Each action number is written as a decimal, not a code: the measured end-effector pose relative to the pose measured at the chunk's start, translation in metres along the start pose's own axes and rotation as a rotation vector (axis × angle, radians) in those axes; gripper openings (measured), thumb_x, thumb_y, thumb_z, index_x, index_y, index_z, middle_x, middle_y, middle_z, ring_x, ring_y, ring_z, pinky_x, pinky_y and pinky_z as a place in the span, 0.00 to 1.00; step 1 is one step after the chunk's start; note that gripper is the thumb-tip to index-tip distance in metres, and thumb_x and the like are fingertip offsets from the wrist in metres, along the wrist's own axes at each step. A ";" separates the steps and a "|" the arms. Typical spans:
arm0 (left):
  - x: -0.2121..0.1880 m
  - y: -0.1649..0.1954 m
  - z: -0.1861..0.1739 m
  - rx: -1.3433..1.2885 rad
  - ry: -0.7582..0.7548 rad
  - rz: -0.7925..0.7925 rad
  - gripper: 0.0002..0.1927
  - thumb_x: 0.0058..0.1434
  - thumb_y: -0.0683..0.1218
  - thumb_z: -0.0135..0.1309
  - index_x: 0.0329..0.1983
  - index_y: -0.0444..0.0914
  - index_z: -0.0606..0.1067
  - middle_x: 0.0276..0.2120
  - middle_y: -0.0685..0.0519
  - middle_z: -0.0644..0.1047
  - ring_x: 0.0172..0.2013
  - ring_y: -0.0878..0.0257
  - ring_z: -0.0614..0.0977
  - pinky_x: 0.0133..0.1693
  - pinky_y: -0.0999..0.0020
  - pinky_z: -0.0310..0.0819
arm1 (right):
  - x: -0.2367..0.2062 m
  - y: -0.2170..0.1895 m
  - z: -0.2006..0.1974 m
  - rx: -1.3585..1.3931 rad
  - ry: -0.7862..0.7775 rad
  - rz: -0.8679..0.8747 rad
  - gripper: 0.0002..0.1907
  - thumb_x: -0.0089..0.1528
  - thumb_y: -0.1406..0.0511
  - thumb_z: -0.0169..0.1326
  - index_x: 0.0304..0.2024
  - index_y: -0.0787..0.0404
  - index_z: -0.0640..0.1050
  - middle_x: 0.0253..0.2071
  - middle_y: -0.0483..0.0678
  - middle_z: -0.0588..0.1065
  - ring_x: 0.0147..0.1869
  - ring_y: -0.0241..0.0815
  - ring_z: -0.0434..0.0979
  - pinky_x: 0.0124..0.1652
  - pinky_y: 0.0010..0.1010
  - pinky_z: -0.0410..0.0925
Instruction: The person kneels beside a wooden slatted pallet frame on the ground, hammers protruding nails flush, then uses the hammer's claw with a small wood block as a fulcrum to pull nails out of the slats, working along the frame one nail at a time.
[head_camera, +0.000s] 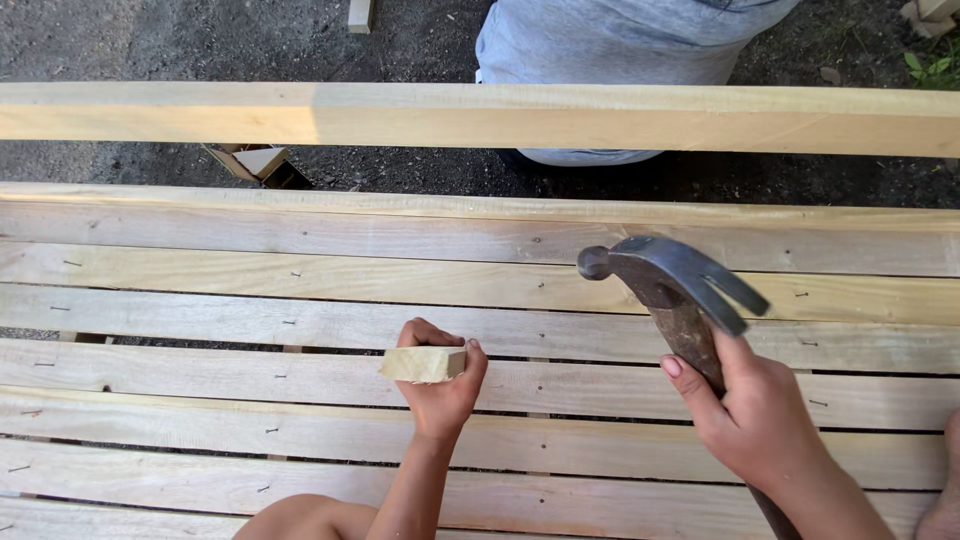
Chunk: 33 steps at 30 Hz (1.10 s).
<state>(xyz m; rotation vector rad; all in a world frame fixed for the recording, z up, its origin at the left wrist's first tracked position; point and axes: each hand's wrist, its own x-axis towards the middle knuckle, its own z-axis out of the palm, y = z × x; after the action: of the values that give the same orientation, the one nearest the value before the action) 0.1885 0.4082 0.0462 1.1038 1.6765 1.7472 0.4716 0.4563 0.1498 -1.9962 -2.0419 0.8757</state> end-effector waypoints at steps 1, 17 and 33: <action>0.000 0.000 -0.002 0.006 -0.001 -0.024 0.17 0.52 0.34 0.62 0.32 0.36 0.64 0.29 0.52 0.71 0.28 0.66 0.74 0.33 0.70 0.73 | 0.007 0.012 0.011 -0.054 -0.056 0.092 0.31 0.66 0.55 0.55 0.70 0.55 0.67 0.22 0.49 0.75 0.26 0.45 0.79 0.30 0.37 0.73; -0.003 0.006 -0.019 -0.002 -0.074 -0.024 0.16 0.56 0.35 0.61 0.35 0.38 0.64 0.31 0.53 0.70 0.33 0.66 0.73 0.41 0.68 0.75 | 0.025 0.069 0.099 0.171 0.044 0.016 0.19 0.62 0.54 0.56 0.44 0.63 0.73 0.18 0.55 0.75 0.22 0.55 0.79 0.26 0.42 0.70; -0.005 -0.010 -0.017 -0.115 -0.033 -0.220 0.17 0.57 0.36 0.63 0.37 0.38 0.64 0.34 0.52 0.71 0.36 0.64 0.77 0.42 0.66 0.79 | 0.036 0.039 0.104 -0.019 -0.107 0.054 0.26 0.63 0.54 0.54 0.57 0.63 0.67 0.20 0.55 0.77 0.24 0.54 0.83 0.25 0.43 0.73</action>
<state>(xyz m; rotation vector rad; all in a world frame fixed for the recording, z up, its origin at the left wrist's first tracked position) 0.1752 0.3955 0.0363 0.8575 1.5901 1.6535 0.4499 0.4577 0.0349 -2.0657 -2.0682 0.9981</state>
